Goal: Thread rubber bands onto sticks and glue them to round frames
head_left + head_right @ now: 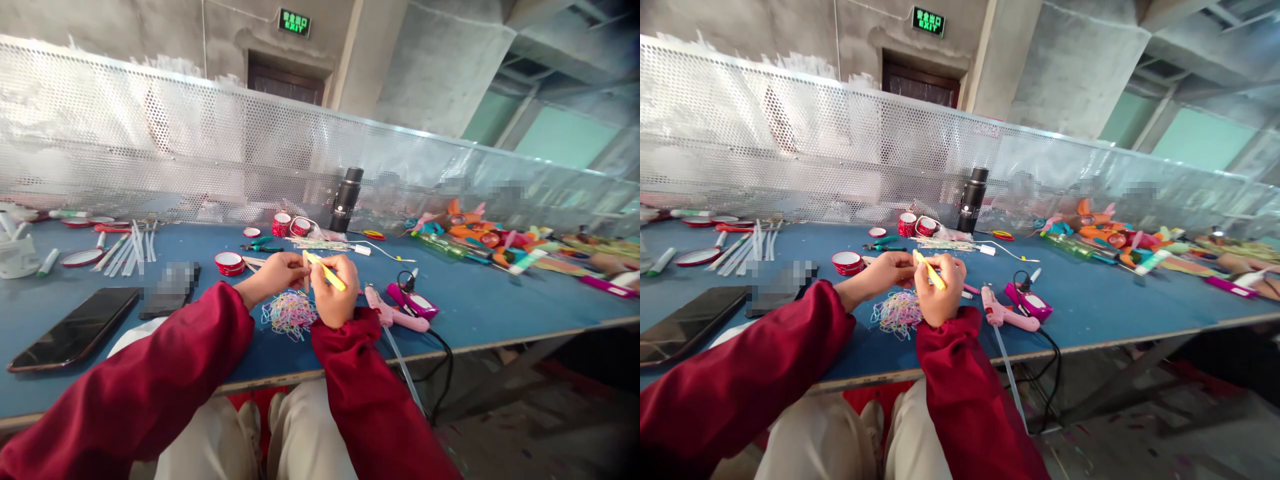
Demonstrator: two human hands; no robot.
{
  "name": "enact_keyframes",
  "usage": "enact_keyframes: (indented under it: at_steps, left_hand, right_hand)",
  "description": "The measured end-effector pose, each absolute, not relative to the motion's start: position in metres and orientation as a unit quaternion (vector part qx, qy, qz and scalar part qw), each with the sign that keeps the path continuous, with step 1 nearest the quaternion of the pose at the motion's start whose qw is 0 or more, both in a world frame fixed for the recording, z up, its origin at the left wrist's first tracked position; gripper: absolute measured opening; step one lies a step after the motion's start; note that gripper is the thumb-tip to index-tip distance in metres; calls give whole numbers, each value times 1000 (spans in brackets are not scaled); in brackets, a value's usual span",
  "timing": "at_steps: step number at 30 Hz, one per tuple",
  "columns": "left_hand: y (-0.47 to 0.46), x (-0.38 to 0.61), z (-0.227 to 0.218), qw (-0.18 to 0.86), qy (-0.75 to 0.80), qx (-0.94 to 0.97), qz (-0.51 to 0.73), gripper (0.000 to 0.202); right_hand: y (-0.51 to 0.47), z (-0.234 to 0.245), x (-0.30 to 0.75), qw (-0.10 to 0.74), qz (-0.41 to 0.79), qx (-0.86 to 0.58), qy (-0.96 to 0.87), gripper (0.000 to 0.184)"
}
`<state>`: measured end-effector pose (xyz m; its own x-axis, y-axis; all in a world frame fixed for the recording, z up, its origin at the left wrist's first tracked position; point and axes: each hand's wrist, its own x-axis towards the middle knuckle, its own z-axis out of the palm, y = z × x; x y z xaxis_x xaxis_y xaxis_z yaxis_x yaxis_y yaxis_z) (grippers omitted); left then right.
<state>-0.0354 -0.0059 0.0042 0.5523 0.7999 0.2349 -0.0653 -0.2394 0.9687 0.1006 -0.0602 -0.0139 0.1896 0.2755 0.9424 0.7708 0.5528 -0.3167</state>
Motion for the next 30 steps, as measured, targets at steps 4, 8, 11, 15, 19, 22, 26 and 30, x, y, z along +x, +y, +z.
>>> enact_keyframes:
  at_steps: [4, 8, 11, 15, 19, 22, 26, 30]
  left_hand:
    - [-6, -35, 4, 561, 264, 682, 388, 28]
    - [-7, -35, 4, 562, 262, 680, 391, 27]
    - [-6, -35, 4, 563, 259, 681, 391, 27]
    - [-6, -36, 3, 561, 261, 682, 389, 28]
    - [-6, -36, 4, 563, 261, 680, 391, 27]
    - [-7, -36, 5, 564, 263, 678, 393, 26]
    - [-10, -35, 9, 569, 262, 674, 390, 28]
    - [-11, -35, 9, 576, 262, 669, 391, 29]
  right_hand:
    - [-61, -13, 100, 638, -195, -427, -610, 10]
    - [-61, -13, 100, 643, -195, -431, -602, 10]
    - [-61, -13, 100, 637, -198, -431, -607, 10]
    - [-62, -13, 99, 636, -198, -437, -604, 10]
    - [-62, -13, 99, 636, -196, -439, -604, 10]
    - [-61, -13, 100, 640, -196, -438, -600, 10]
    - [-61, -14, 101, 646, -195, -438, -594, 10]
    - [-62, -14, 100, 654, -200, -429, -590, 10]
